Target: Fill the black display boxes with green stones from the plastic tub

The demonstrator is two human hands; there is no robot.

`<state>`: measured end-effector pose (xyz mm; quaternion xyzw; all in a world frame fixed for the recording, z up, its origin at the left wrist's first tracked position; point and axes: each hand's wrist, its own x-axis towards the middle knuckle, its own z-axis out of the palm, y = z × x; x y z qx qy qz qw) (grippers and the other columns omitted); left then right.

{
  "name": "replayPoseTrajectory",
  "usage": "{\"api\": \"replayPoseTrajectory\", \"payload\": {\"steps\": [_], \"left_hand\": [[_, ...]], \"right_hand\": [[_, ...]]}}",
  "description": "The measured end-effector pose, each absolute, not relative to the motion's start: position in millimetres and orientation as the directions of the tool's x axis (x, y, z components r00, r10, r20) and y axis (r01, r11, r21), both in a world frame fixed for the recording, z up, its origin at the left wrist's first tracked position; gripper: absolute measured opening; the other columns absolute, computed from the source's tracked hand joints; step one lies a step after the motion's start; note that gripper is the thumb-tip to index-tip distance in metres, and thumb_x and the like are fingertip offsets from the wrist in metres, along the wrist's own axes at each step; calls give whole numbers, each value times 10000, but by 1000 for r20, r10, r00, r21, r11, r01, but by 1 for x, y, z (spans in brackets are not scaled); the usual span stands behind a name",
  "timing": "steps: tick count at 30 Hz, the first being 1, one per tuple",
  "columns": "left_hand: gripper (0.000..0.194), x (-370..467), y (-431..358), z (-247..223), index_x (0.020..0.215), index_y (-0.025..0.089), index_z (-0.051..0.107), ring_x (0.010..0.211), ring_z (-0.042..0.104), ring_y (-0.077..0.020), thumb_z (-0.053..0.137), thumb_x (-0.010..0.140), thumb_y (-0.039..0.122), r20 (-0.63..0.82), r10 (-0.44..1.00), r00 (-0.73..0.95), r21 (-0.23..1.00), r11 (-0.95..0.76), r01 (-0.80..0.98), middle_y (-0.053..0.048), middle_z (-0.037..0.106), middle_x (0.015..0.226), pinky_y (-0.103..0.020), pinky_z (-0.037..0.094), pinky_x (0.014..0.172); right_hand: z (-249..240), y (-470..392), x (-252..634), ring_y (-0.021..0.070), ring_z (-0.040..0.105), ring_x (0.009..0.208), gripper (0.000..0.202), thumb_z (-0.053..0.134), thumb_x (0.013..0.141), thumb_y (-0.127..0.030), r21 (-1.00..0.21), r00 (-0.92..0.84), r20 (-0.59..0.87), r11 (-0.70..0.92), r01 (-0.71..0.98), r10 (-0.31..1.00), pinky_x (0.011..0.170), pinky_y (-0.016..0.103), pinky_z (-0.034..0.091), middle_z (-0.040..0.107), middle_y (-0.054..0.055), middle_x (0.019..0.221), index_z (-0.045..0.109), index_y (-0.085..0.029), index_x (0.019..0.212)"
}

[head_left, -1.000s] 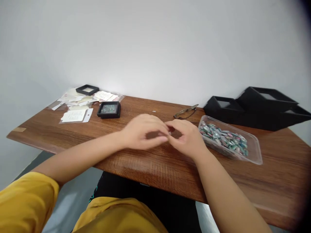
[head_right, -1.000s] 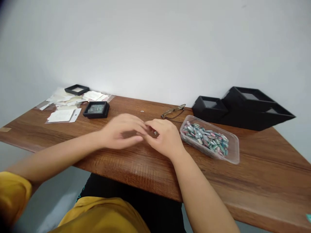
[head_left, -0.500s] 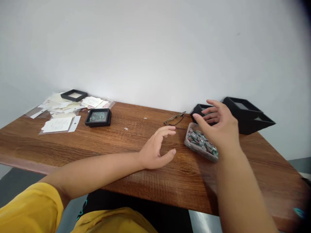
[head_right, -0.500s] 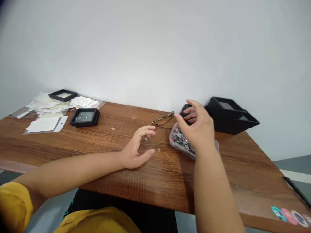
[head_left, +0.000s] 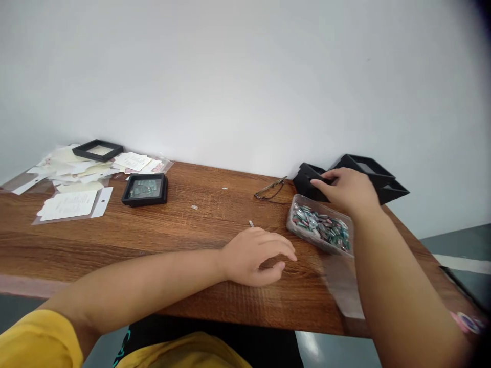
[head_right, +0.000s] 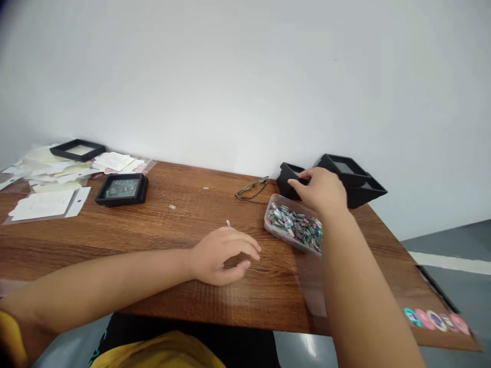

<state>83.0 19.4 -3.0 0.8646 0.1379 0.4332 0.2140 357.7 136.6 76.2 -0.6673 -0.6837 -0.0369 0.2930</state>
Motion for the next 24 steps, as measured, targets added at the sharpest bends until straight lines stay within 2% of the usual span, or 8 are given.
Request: {"api": "replayPoseTrajectory", "payload": {"steps": [4, 6, 8, 10, 13, 16, 20, 24], "left_hand": [[260, 84, 23, -6, 1151, 237, 563, 1169, 667, -188, 590, 893, 241, 728, 526, 440, 547, -832, 88, -77, 694, 1233, -357, 529, 1023], [386, 82, 29, 1, 1266, 230, 502, 1343, 551, -237, 601, 897, 282, 751, 589, 297, 569, -806, 161, -136, 567, 1411, -444, 462, 1135], [595, 76, 36, 20, 1395, 222, 391, 1508, 338, -326, 628, 895, 438, 819, 548, 170, 499, -826, 262, -190, 335, 1587, -558, 354, 1205], [854, 65, 41, 52, 1496, 234, 215, 1568, 143, -400, 618, 861, 638, 879, 467, 91, 405, -835, 373, -195, 159, 1652, -628, 276, 1221], [1159, 43, 41, 111, 1560, 289, 45, 1552, 94, -480, 662, 725, 803, 852, 510, 113, 392, -767, 508, -166, 138, 1661, -629, 341, 1179], [951, 31, 34, 156, 1563, 359, 160, 1516, 259, -460, 593, 811, 749, 747, 575, 336, 358, -772, 525, -68, 216, 1651, -556, 479, 1089], [618, 40, 26, 175, 1525, 363, 324, 1443, 441, -368, 488, 958, 545, 745, 546, 383, 360, -813, 457, -36, 376, 1588, -478, 589, 1002], [510, 49, 21, 183, 1466, 354, 435, 1424, 458, -361, 435, 983, 519, 758, 512, 404, 303, -826, 476, 22, 395, 1594, -421, 588, 991]], "right_hand": [[118, 91, 340, 213, 600, 555, 394, 759, 741, -577, -623, 283, 417, 46, 780, 864, 528, 417, 505, 631, 91, 636, 681, -194, 790], [140, 68, 317, 175, 561, 558, 343, 831, 700, -498, -856, 356, 420, 233, 462, 835, 508, 371, 473, 586, 65, 649, 651, -207, 725], [158, 51, 286, 144, 488, 524, 356, 776, 772, -505, -900, 225, 417, 366, 236, 881, 465, 341, 396, 534, 45, 643, 582, -232, 654], [171, 41, 255, 128, 393, 469, 376, 689, 847, -555, -890, 95, 448, 435, 133, 889, 415, 323, 312, 451, 10, 606, 568, -242, 676], [185, 35, 214, 111, 323, 440, 398, 638, 892, -519, -925, -141, 378, 377, -32, 915, 388, 295, 300, 356, -30, 574, 481, -248, 645], [194, 36, 190, 95, 266, 432, 446, 551, 938, -500, -928, -226, 373, 362, -91, 900, 376, 280, 267, 327, -32, 597, 380, -239, 619], [201, 36, 182, 90, 160, 443, 409, 515, 967, -436, -889, -136, 456, 441, -127, 880, 371, 280, 202, 294, -33, 626, 366, -243, 639], [202, 31, 195, 128, 378, 465, 375, 626, 903, -472, -846, -200, 533, 513, -145, 822, 428, 321, 362, 437, -7, 582, 529, -235, 629]]}}
